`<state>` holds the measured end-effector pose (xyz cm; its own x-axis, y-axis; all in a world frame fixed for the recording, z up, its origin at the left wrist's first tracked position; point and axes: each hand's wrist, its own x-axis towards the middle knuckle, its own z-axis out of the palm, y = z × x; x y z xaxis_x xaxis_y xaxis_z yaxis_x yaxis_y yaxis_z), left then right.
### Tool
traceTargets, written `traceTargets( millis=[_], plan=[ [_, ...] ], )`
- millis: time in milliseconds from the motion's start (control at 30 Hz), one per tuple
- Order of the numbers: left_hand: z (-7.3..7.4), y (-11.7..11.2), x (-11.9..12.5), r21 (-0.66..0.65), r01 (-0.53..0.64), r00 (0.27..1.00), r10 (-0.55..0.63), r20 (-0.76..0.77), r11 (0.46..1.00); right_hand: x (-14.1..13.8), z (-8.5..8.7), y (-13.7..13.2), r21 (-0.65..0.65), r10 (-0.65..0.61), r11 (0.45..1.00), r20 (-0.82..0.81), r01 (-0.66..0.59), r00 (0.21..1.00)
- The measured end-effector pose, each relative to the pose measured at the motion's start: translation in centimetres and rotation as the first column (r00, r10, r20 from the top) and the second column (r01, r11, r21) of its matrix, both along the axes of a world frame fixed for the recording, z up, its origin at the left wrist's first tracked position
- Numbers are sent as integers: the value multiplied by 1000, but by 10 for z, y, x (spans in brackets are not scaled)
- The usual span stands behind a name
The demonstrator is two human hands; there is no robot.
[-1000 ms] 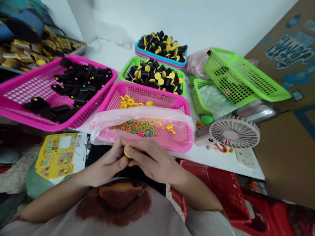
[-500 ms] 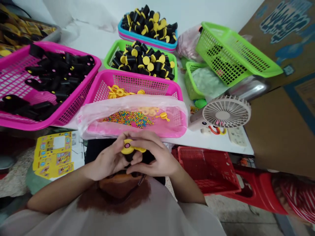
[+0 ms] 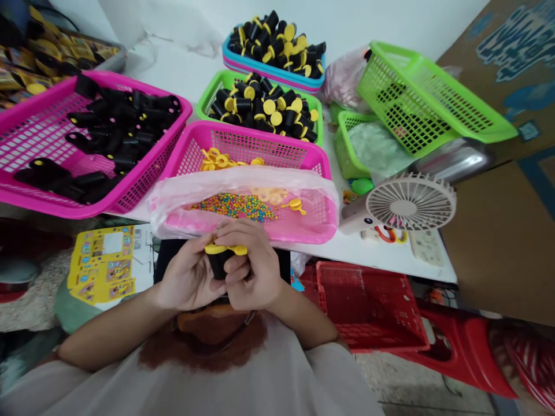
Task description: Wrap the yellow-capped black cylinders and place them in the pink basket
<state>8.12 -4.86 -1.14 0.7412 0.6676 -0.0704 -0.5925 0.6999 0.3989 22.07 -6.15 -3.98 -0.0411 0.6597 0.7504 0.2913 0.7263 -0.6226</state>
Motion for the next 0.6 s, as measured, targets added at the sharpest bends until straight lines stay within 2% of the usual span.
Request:
traceTargets(
  millis=[167,267,333,467,533,600],
  plan=[
    [-5,-3,2,20,-55,995,57,-77,998,0,-5,-4,-53,21,998,18,-20,1000],
    [-9,-5,3,63,-126,989,131,-74,990,1,-15,-10,-61,-74,996,-122,67,990],
    [-10,-6,2,102,-127,988,135,-69,987,3,-18,-14,-26,-135,991,-115,133,984],
    [-7,-9,-8,196,-40,980,76,-182,980,10,-12,-16,172,-220,965,132,197,967],
    [-6,-10,-15,314,30,961,59,-269,949,12,-6,-15,242,-208,957,202,157,957],
    [-6,-10,-20,432,93,939,66,-339,897,11,-3,-13,247,-180,961,200,128,963]
  ],
)
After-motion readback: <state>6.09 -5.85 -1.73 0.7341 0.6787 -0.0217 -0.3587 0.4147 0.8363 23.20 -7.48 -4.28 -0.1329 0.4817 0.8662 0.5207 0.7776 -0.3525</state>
